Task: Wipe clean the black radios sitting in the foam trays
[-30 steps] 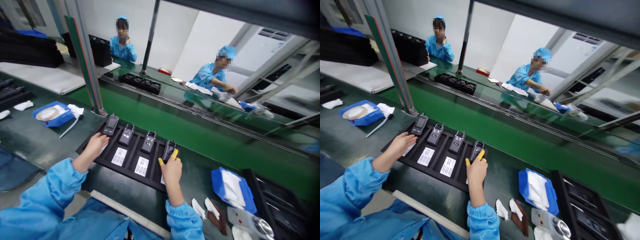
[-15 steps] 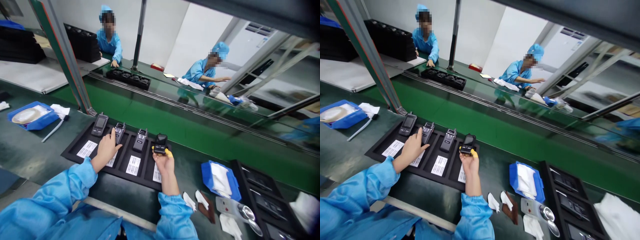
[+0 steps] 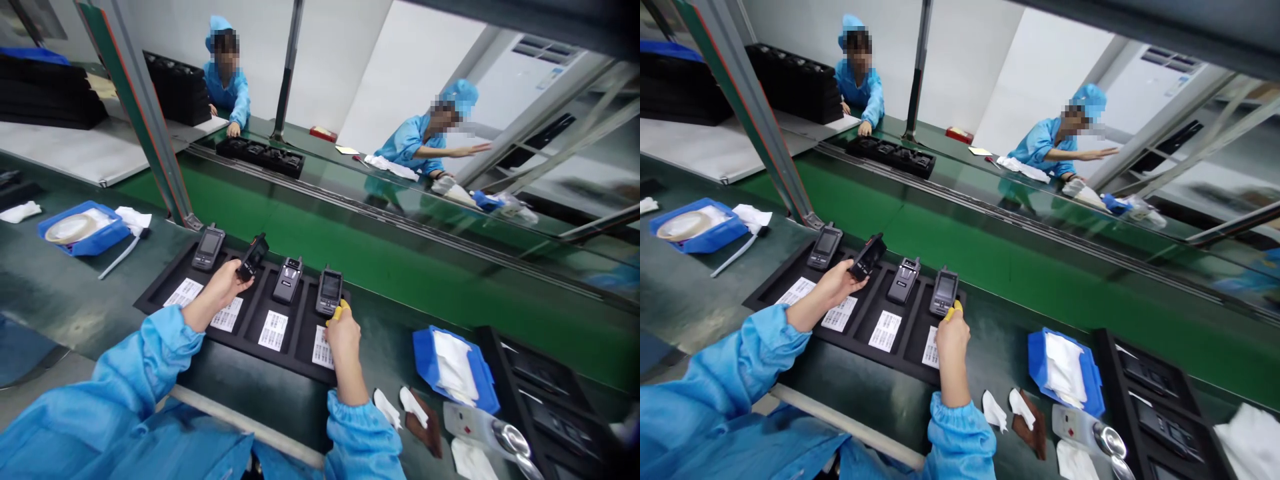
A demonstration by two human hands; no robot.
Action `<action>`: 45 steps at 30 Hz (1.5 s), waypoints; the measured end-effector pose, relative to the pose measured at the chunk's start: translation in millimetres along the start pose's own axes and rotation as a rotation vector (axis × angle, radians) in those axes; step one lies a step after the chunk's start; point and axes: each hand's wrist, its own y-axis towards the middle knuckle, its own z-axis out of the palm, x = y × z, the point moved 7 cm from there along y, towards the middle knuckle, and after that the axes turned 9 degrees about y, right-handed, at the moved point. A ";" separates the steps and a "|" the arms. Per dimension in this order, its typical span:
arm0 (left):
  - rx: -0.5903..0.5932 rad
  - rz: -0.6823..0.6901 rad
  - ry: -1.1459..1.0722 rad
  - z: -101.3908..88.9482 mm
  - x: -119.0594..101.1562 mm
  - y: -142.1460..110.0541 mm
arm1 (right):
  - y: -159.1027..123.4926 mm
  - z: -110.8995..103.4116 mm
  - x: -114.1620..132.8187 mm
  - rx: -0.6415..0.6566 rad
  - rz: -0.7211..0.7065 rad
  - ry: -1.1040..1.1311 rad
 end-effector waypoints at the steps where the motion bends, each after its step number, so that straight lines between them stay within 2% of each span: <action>1: 0.013 -0.032 -0.055 2.0 4.2 0.7 | -1.8 -2.0 4.1 -0.009 -0.017 -0.056; 5: 0.000 -0.114 -0.193 -2.1 17.9 3.6 | -13.7 -7.2 22.1 -0.064 -0.073 -0.218; 7: -0.018 -0.130 -0.220 -7.6 23.4 4.7 | -22.0 -2.7 35.0 -0.082 -0.111 -0.264; 9: -0.031 -0.127 -0.226 -11.9 27.7 5.5 | -31.3 12.6 51.4 -0.056 -0.183 -0.283; 13: -0.060 -0.061 -0.194 -16.1 28.8 7.5 | -49.0 62.6 80.2 0.069 -0.319 -0.267; 16: -0.064 -0.017 -0.127 -17.5 23.1 7.5 | -53.6 89.1 89.9 0.103 -0.327 -0.220; 18: -0.052 -0.003 -0.063 -18.6 18.0 6.5 | -51.9 95.6 92.3 0.093 -0.306 -0.161; 22: -0.007 -0.001 0.098 -20.1 11.9 7.4 | -43.9 89.8 90.4 0.044 -0.254 0.038; 26: -0.009 0.038 0.245 -19.9 10.7 11.7 | -34.2 81.8 76.6 0.034 -0.183 0.342; 30: -0.030 0.060 0.362 -19.4 14.1 14.9 | -25.5 95.3 62.8 0.163 -0.070 0.714; 35: -0.036 0.035 0.487 -22.4 21.6 17.2 | -20.8 119.0 64.4 0.339 0.044 1.069; 39: -0.033 0.068 0.608 -23.4 18.2 13.8 | -18.3 124.5 58.6 0.407 0.126 1.189; 45: -0.019 0.164 0.806 -17.8 4.8 6.9 | -21.3 122.7 38.7 0.316 0.128 1.189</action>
